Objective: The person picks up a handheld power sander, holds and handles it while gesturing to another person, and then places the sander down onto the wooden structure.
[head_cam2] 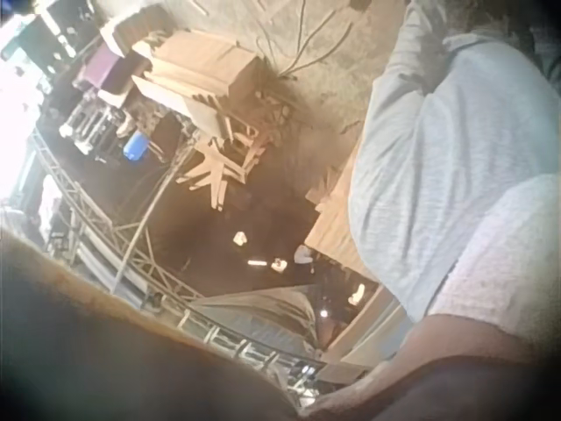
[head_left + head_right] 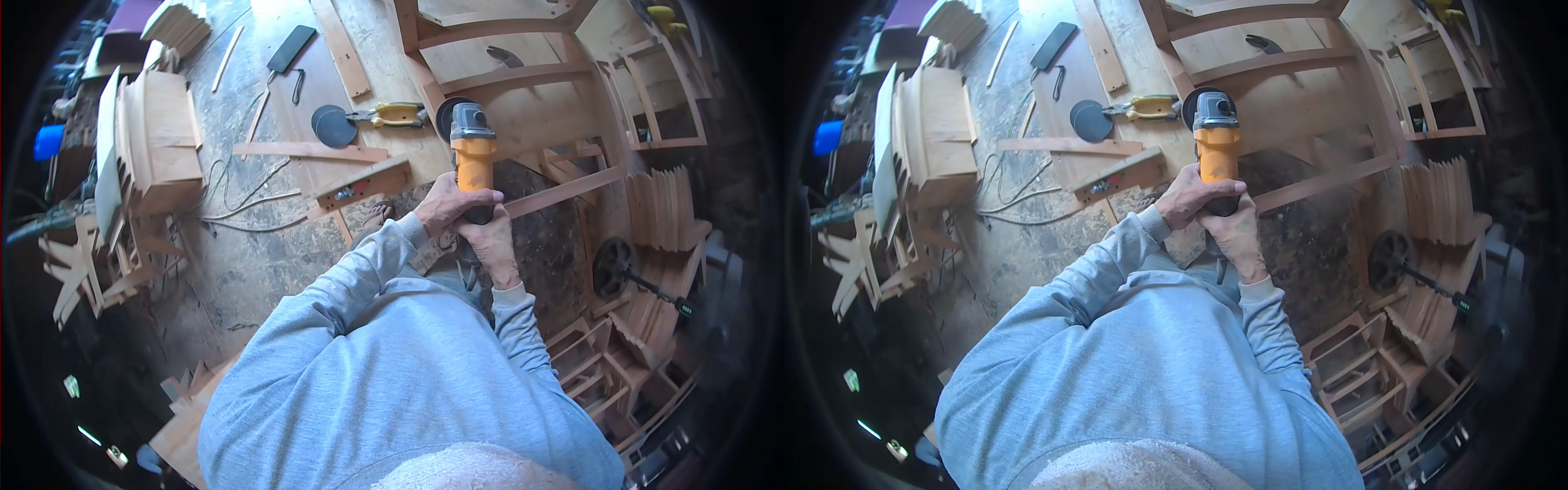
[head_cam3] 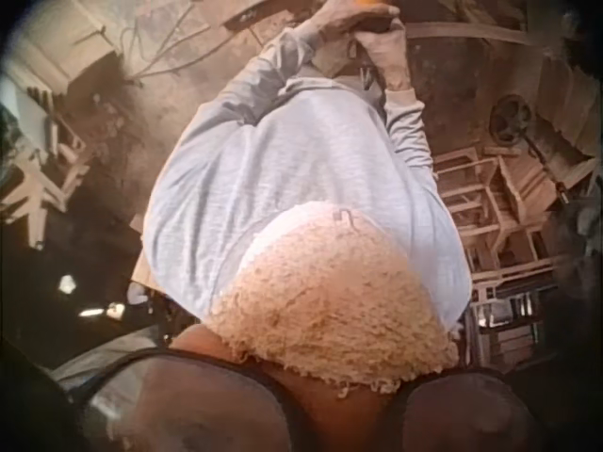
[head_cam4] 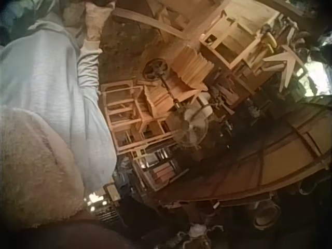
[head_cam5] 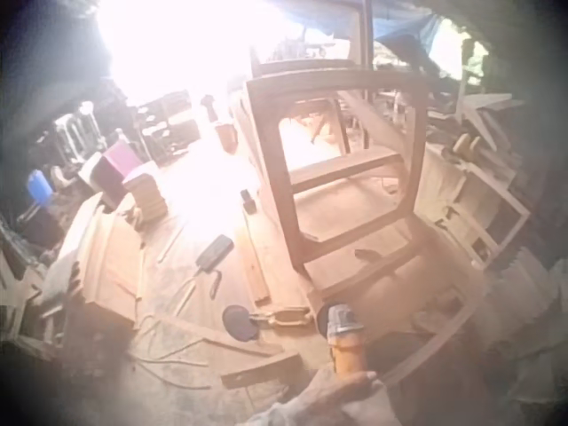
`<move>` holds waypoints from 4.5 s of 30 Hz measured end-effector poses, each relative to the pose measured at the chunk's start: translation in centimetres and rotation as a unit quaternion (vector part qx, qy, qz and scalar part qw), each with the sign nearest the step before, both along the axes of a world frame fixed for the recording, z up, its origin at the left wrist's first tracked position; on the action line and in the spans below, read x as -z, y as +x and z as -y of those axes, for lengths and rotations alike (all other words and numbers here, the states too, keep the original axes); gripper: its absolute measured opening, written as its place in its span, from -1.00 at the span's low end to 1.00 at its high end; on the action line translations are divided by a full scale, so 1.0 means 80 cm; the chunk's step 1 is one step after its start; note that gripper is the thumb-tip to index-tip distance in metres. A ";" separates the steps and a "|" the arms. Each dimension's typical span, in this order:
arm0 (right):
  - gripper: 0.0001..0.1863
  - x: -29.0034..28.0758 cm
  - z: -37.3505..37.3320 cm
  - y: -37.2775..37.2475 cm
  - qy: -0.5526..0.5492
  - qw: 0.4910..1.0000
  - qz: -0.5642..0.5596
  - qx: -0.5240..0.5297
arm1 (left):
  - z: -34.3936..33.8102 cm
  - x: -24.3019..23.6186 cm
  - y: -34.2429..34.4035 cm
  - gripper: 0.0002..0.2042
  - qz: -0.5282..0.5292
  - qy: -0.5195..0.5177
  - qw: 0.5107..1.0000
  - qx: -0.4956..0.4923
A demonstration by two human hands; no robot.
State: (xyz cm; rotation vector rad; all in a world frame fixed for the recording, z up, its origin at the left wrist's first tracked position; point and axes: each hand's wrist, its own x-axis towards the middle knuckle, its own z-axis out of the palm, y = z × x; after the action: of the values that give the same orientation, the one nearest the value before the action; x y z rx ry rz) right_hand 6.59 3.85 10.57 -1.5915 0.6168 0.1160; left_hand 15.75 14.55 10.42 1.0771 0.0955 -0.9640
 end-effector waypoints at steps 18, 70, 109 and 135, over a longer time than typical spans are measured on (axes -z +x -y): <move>-0.55 -0.014 -0.108 0.072 -0.074 0.989 -0.085 0.099 | -0.076 0.023 0.096 -0.69 -0.043 -0.040 0.992 0.114; -0.56 -0.010 -0.109 -0.135 -0.041 0.983 -0.091 0.155 | -0.062 0.050 -0.099 -0.74 -0.024 -0.027 0.975 0.221; -0.53 -0.021 -0.115 0.002 -0.049 0.987 -0.110 0.109 | -0.082 0.042 0.033 -0.68 -0.045 -0.018 0.979 0.199; -0.52 -0.025 -0.113 0.027 -0.057 0.990 -0.077 0.105 | -0.082 0.032 0.056 -0.65 -0.032 -0.034 0.985 0.167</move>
State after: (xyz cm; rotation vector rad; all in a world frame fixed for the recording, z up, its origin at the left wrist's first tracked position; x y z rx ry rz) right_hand 8.73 12.91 12.58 -1.6264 0.9218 0.0486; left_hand 20.21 21.08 7.86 1.0171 -0.0672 -1.2943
